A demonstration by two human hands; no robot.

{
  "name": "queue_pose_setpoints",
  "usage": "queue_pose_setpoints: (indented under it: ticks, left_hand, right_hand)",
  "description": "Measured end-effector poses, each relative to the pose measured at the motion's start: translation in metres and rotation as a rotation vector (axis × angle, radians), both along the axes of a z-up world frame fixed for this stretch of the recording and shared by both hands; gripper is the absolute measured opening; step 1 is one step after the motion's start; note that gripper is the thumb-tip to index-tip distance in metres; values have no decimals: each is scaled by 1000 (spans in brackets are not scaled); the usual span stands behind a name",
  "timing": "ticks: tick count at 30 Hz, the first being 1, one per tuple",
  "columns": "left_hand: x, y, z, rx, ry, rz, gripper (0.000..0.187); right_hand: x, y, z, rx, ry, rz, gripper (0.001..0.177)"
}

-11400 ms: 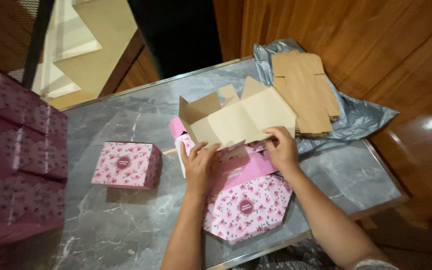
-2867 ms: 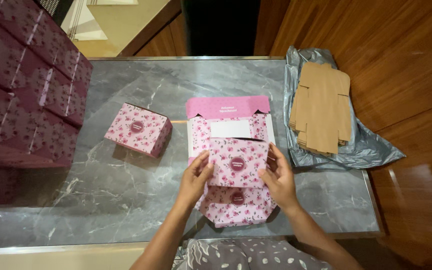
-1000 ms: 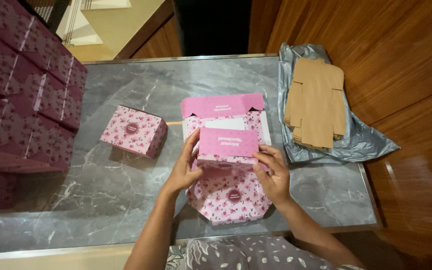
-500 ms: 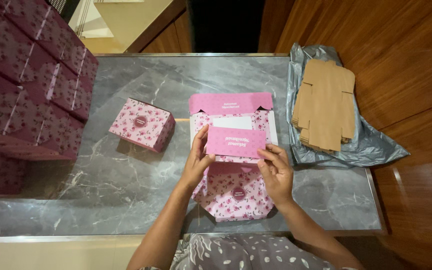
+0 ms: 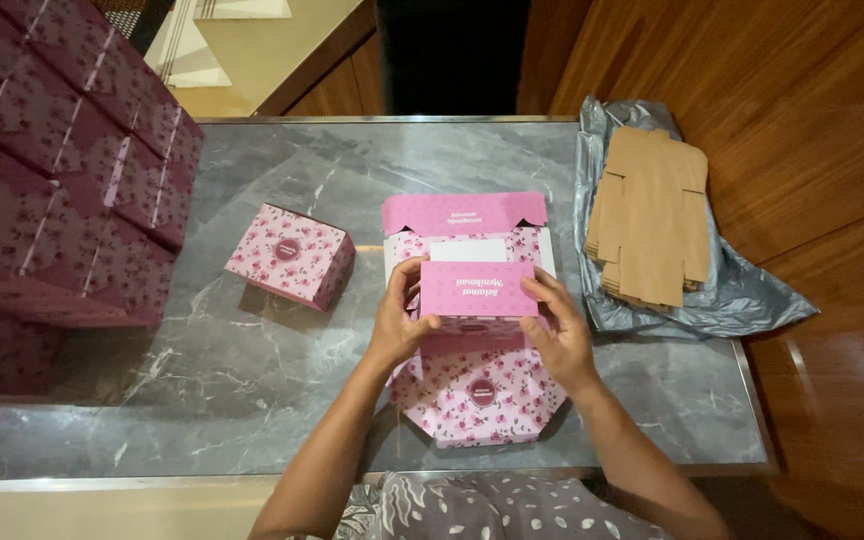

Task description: The person assembles small pink floral-patterned cardboard boxes by hand. They fold the flat cardboard pieces along pre-scored lines, tuck the flaps into slots, and form the box structure. The person repeats this process for multiple boxes, stacking the finished ones on the table.

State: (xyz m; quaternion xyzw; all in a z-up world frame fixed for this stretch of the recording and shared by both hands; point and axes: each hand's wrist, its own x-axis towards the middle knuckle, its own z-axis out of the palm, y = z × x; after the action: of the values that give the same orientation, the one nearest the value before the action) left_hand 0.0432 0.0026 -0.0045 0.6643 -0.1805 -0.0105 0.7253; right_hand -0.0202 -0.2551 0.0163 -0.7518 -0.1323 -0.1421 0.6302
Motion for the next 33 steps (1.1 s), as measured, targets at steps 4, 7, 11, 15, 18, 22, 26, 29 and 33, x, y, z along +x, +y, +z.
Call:
queue_pose_setpoints:
  ticks: [4, 7, 11, 15, 18, 22, 26, 29, 33]
  left_hand:
    - [4, -1, -6, 13, -14, 35, 117]
    - [2, 3, -4, 26, -7, 65, 111]
    - [-4, 20, 10, 51, -63, 149, 89]
    - [-13, 54, 30, 71, -243, 340, 67]
    - [-17, 86, 43, 192, -352, 445, 63]
    - [-8, 119, 47, 258, -343, 565, 61]
    - [24, 162, 40, 367, -348, 756, 59]
    - [44, 180, 26, 482, -352, 863, 58]
    - [57, 187, 14, 501, -311, 928, 60]
  right_hand:
    - [6, -4, -10, -19, -21, 29, 59]
    - [10, -6, -19, 6, 0, 56, 61]
    - [23, 1, -27, 234, 251, -8, 57]
    - [52, 33, -15, 633, 354, 129, 47]
    - [73, 72, 1, 616, 497, 149, 46]
    - [102, 128, 20, 509, 635, 261, 45]
    - [135, 174, 29, 437, 609, 388, 48]
    - [152, 197, 28, 218, 631, 347, 49]
    - [168, 210, 1, 14, 609, 301, 50]
